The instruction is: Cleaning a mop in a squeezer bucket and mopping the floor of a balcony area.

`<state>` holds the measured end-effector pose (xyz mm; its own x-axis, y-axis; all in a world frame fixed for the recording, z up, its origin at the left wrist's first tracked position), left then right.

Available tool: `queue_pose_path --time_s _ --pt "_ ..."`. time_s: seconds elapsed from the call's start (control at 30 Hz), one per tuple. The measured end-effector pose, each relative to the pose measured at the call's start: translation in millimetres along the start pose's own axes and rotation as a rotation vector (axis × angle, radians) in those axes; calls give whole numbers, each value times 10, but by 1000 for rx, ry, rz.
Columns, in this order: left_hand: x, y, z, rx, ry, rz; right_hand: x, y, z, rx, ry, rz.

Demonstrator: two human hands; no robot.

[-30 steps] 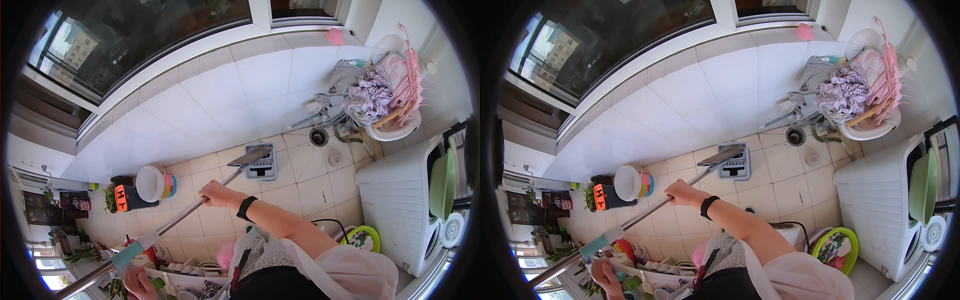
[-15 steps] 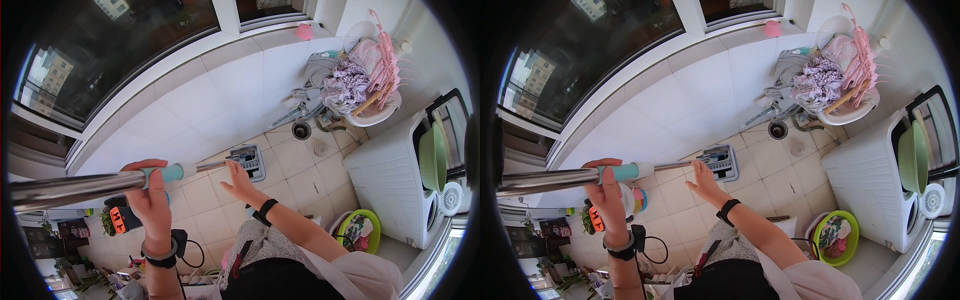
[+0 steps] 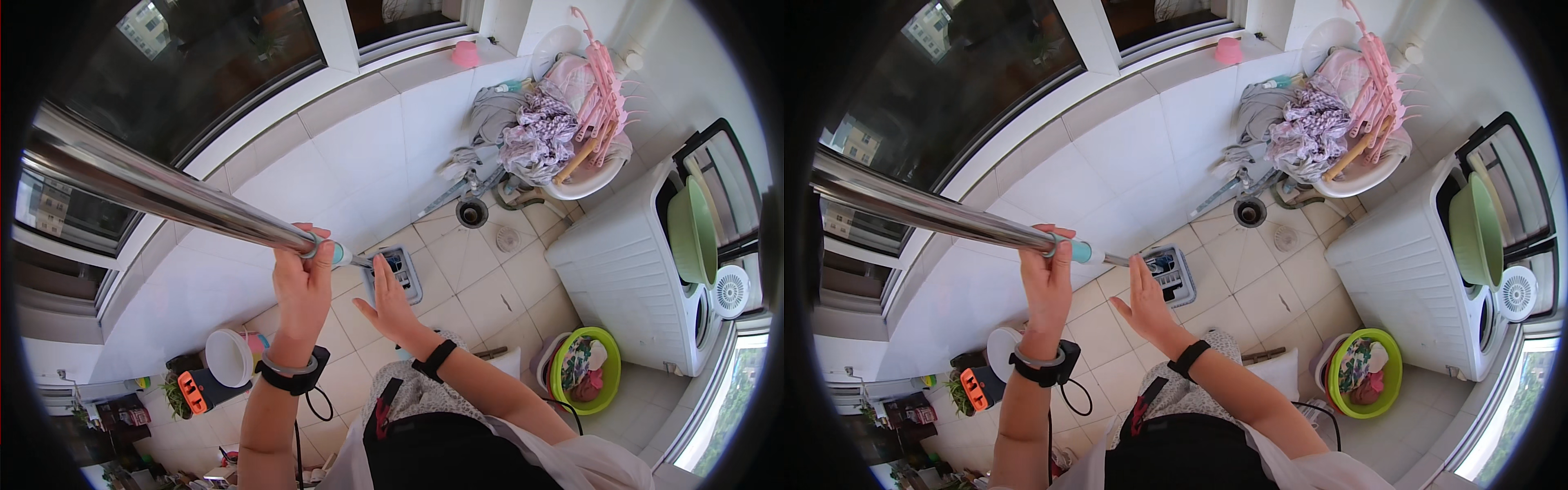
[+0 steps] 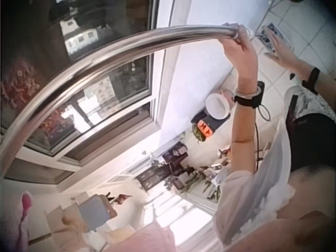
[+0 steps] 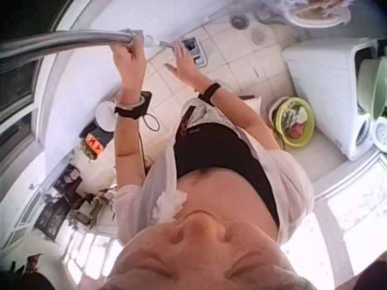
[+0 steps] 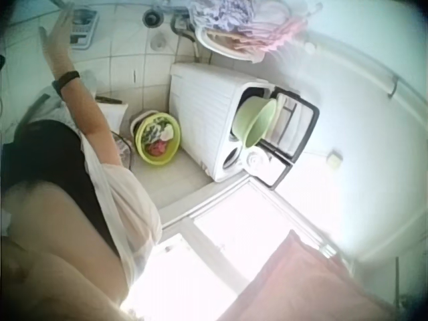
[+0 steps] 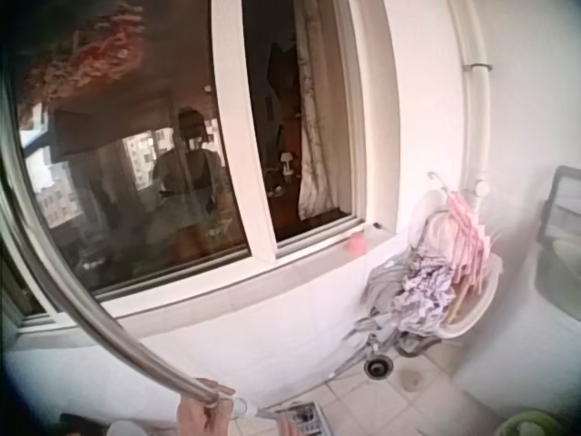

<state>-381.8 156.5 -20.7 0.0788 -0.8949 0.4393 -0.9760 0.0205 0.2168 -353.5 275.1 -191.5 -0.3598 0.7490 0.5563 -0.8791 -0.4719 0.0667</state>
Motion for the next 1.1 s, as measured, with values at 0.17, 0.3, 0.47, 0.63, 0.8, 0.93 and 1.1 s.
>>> queue_pose_path --time_s 0.17,0.3,0.47,0.63,0.8,0.93,1.1 --pt "637 450 -1066 -196 105 -224 257 537 728 287 69 -144" --pt "366 482 -618 -99 43 -229 235 651 395 221 105 -47" --pt "-335 41 612 271 76 8 116 552 -361 153 129 184" --pt "-880 -91 875 411 -166 -168 295 592 -913 101 164 498" --pt "-629 227 -349 355 -44 -253 580 888 -512 393 145 314" --pt "20 365 -1295 180 100 -653 1076 1137 414 594 415 451" --pt "-25 335 -1373 230 253 -741 1088 1140 406 664 436 501"
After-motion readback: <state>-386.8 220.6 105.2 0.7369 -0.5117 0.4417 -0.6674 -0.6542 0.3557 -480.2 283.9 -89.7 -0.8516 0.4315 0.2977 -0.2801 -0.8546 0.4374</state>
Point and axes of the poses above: each hand's wrist, its own y-axis towards the middle knuckle, its own x-axis out of the back of the hand, z = x × y, the point moved 1 cm from there along y, towards the middle knuckle, and after that the axes turned 13 degrees about z, right-handed, at the moved point
